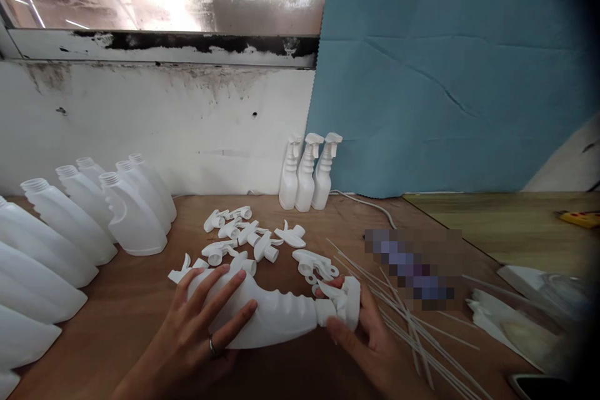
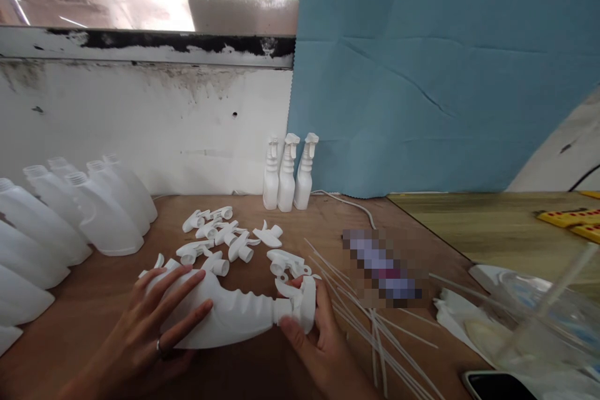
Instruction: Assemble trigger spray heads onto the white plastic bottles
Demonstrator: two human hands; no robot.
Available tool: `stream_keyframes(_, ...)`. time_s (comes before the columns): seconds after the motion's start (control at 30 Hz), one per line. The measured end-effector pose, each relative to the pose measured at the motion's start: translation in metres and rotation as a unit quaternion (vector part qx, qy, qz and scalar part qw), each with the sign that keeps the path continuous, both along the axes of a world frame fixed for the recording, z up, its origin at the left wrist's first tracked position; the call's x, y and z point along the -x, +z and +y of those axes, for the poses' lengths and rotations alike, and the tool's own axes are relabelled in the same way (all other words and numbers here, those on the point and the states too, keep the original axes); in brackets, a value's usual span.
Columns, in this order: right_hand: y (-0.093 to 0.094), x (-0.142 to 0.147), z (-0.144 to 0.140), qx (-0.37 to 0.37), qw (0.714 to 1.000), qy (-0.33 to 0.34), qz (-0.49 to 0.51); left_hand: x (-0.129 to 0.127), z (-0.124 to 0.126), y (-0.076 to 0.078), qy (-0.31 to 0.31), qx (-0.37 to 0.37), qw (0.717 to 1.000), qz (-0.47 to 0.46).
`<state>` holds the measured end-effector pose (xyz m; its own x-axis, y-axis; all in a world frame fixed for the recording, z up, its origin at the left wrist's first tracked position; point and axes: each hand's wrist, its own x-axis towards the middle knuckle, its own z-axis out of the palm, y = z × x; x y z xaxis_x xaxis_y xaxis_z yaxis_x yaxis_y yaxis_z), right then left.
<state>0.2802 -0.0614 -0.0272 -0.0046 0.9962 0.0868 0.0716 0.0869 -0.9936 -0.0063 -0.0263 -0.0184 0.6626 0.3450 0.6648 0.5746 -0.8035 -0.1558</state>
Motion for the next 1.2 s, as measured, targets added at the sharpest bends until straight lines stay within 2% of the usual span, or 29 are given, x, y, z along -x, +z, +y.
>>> stream_keyframes(0.23,0.0003,0.0002,-0.0013,-0.006,1.0,-0.027,0.012,-0.001,-0.0013,0.0002,0.0,0.004,1.0,0.003)
stream_keyframes(0.33,0.0022,0.0033,-0.0023,0.022,1.0,-0.001,0.022,-0.0017,-0.0021,0.0,-0.001,0.008,1.0,0.003)
stream_keyframes(0.5,0.0039,0.0085,-0.0038,0.038,0.997,-0.028,0.065,-0.004,-0.0033,-0.002,-0.006,0.014,1.0,-0.002)
stream_keyframes(0.6,0.0023,0.0072,-0.0032,0.026,0.998,-0.022,0.048,-0.0049,-0.0043,-0.003,-0.01,0.02,1.0,-0.004)
stream_keyframes(0.7,0.0011,0.0054,-0.0026,-0.005,0.997,-0.054,0.046,-0.0055,-0.0049,-0.0025,-0.01,0.012,1.0,-0.009)
stream_keyframes(0.83,0.0005,0.0044,-0.0019,0.017,0.999,-0.04,0.029,-0.0066,-0.0049,-0.0008,-0.009,0.018,1.0,-0.009)
stream_keyframes(0.97,-0.0005,0.0019,-0.0006,-0.007,0.998,-0.051,0.038,-0.0075,-0.0049,-0.0014,-0.009,0.007,1.0,-0.008)
stream_keyframes(1.1,-0.0003,-0.0008,-0.0004,0.036,0.998,-0.044,0.033,-0.0075,-0.006,-0.002,-0.007,0.018,1.0,-0.008)
stream_keyframes(1.2,-0.0004,0.0,-0.0005,0.02,0.998,-0.058,0.018,-0.0077,-0.0064,-0.0013,-0.004,0.015,1.0,-0.004)
